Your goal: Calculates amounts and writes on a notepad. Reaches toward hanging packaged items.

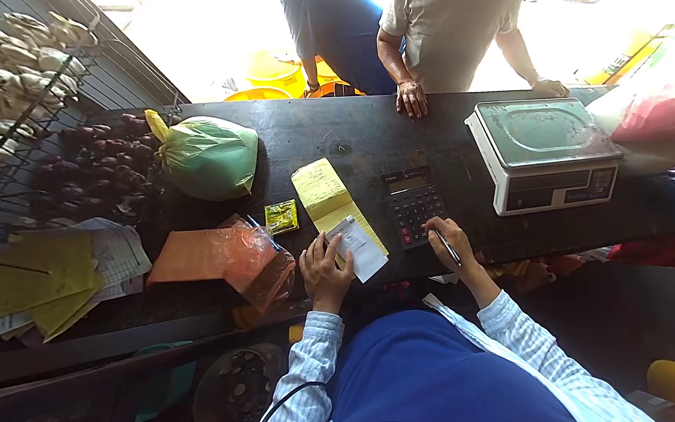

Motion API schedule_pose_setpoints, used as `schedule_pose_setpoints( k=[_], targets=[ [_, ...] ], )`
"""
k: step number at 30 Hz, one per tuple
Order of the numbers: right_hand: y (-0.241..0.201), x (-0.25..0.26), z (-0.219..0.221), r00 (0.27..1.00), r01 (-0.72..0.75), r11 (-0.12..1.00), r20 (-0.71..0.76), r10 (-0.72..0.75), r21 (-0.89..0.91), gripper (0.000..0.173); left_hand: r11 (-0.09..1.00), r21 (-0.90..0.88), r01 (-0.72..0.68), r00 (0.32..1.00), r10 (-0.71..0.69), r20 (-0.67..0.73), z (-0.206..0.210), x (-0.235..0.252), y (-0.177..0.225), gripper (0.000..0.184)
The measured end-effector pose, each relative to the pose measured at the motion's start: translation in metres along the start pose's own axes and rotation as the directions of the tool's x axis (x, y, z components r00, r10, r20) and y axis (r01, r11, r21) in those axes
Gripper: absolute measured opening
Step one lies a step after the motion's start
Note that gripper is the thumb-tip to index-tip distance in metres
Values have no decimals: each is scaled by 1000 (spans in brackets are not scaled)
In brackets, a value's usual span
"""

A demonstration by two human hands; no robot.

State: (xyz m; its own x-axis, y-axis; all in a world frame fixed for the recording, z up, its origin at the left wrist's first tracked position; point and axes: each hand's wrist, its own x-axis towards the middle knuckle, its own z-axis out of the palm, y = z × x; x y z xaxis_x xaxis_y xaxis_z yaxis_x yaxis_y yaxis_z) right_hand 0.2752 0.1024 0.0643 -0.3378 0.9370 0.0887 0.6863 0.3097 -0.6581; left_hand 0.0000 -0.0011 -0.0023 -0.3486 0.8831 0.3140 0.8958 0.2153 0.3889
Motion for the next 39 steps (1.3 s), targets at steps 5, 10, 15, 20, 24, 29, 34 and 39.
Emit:
schedule_pose_setpoints(
  k=[5, 10, 15, 20, 24, 29, 34, 39],
  targets=[
    [1, 2, -1, 998, 50, 998, -40, -49, 28, 29, 1000, -8, 9, 1000, -9, 5, 0, 0, 0, 50],
    [-7, 5, -1, 996, -9, 995, 84, 18, -98, 29, 1000, -8, 13, 1000, -13, 18, -2, 1, 2, 48],
    [-18, 30, 0, 994, -6, 987, 103, 23, -159, 29, 1000, -5, 8, 1000, -8, 7, 0, 1, 1, 49],
    [-22, 42, -5, 968, -96, 972, 207, 141, -214, 30, 1000, -5, 10, 1000, -10, 8, 0, 1, 0, 48],
    [-16, 12, -24, 985, -120, 960, 91, 148, -254, 29, 1000, -20, 1, 1000, -1, -12, 1, 0, 0, 49],
    [-10, 4, -26, 938, -198, 920, 206, 277, -338, 27, 1000, -11, 1, 1000, -1, -18, 1, 0, 1, 49],
    [-17, 7, -28, 920, -204, 912, 248, 303, -356, 28, 1000, -7, -8, 1000, 8, -17, 0, 0, 2, 50],
    [-15, 7, -29, 914, -209, 917, 266, 307, -340, 28, 1000, -14, -16, 1000, 16, -13, -2, 0, 2, 49]
  ],
)
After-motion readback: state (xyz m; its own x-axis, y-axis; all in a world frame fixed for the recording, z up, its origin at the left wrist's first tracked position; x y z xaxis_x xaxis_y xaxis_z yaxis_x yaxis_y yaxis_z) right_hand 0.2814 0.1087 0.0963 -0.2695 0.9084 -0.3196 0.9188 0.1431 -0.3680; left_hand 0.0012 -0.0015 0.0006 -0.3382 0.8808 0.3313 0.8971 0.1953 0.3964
